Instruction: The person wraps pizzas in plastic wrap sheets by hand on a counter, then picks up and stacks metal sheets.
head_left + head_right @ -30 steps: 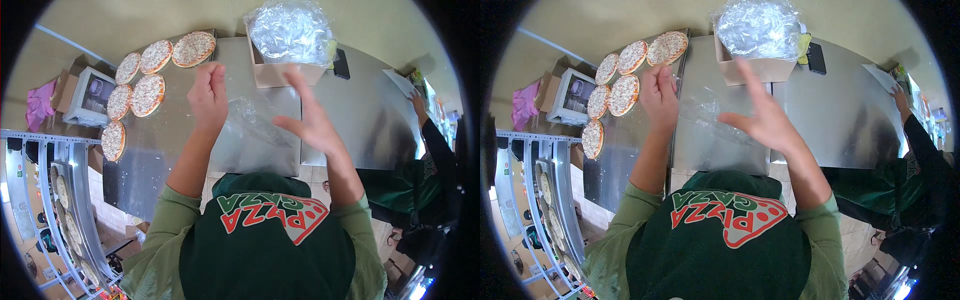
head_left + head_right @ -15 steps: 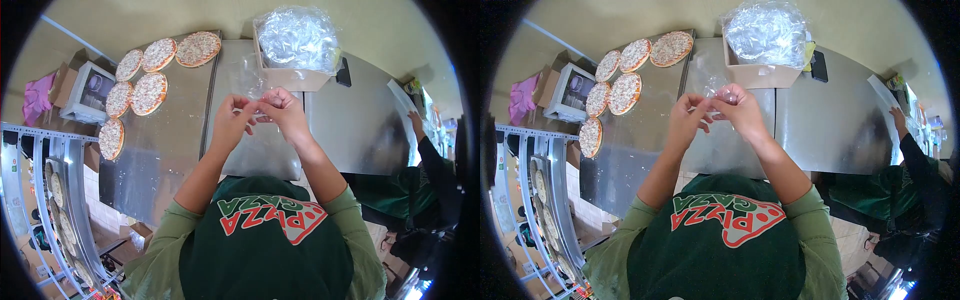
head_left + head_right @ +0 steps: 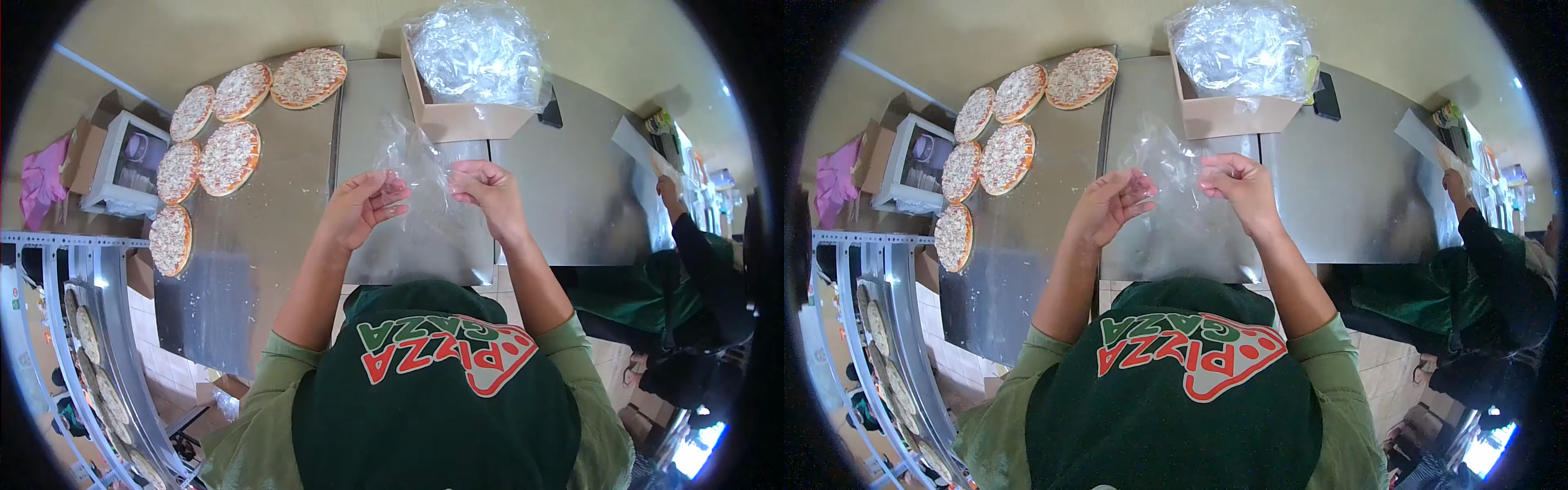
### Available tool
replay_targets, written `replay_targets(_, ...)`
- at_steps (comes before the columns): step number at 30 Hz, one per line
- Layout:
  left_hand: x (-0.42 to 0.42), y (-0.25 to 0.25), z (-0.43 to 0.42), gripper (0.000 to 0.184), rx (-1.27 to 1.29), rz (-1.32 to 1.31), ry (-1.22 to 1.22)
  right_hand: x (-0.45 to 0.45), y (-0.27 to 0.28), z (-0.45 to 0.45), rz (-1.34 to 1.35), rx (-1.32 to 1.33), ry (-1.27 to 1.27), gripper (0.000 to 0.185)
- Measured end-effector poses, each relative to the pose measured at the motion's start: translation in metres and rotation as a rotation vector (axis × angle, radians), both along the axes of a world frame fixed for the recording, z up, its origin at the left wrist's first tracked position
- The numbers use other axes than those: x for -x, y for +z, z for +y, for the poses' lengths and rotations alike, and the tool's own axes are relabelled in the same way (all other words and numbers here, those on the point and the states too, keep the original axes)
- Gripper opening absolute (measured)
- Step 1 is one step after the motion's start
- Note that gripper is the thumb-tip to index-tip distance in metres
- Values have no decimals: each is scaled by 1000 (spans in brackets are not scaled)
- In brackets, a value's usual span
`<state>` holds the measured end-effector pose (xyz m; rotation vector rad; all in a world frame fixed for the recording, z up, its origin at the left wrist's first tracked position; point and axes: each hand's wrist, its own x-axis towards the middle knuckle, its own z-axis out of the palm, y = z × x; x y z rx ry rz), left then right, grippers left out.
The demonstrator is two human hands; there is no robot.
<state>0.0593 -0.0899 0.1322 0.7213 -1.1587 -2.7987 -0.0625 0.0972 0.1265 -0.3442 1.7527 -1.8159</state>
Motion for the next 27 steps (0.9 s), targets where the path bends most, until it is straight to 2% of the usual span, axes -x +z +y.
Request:
replay_targets(3, -6, 24, -1, 18, -161, 59, 89, 9, -25, 20, 298, -210, -37, 17)
replay_targets(5, -8, 20, -14, 19, -313, 281, 49, 20, -43, 35, 393, -288, -90, 15)
replay_targets(6, -7, 17, -18, 22, -390, 392, 34, 22, -43, 35, 228, -179, -153, 11)
replay_targets(9, 8, 4, -4, 26, 129, 77, 257, 20, -25, 23, -213, 142, -328, 10)
replay_targets(11, 23, -8, 26, 27, 421, 46, 384, 3, 11, 0, -439, 330, -445, 16)
replay_targets(12, 27, -12, 36, 27, 565, 26, 447, 6, 8, 4, -444, 321, -436, 16)
replay_targets(15, 25, -9, 45, 27, 409, -60, 457, 20, -20, 14, -473, 296, -411, 14)
replay_targets(18, 23, -2, 62, 29, 251, -150, 171, 25, -51, 26, -473, 266, -317, 15)
replay_targets(21, 44, -45, 57, 29, 317, -194, 386, -16, -39, 5, -461, 172, -444, 18)
replay_targets(24, 38, -42, 69, 30, 236, -165, 339, 36, -105, 59, -491, 188, -529, 11)
replay_targets(25, 31, -44, 57, 30, 226, -208, 342, 53, -131, 85, -504, 190, -560, 11)
replay_targets(27, 25, -48, 16, 29, 211, -267, 360, 80, -147, 119, -488, 203, -681, 11)
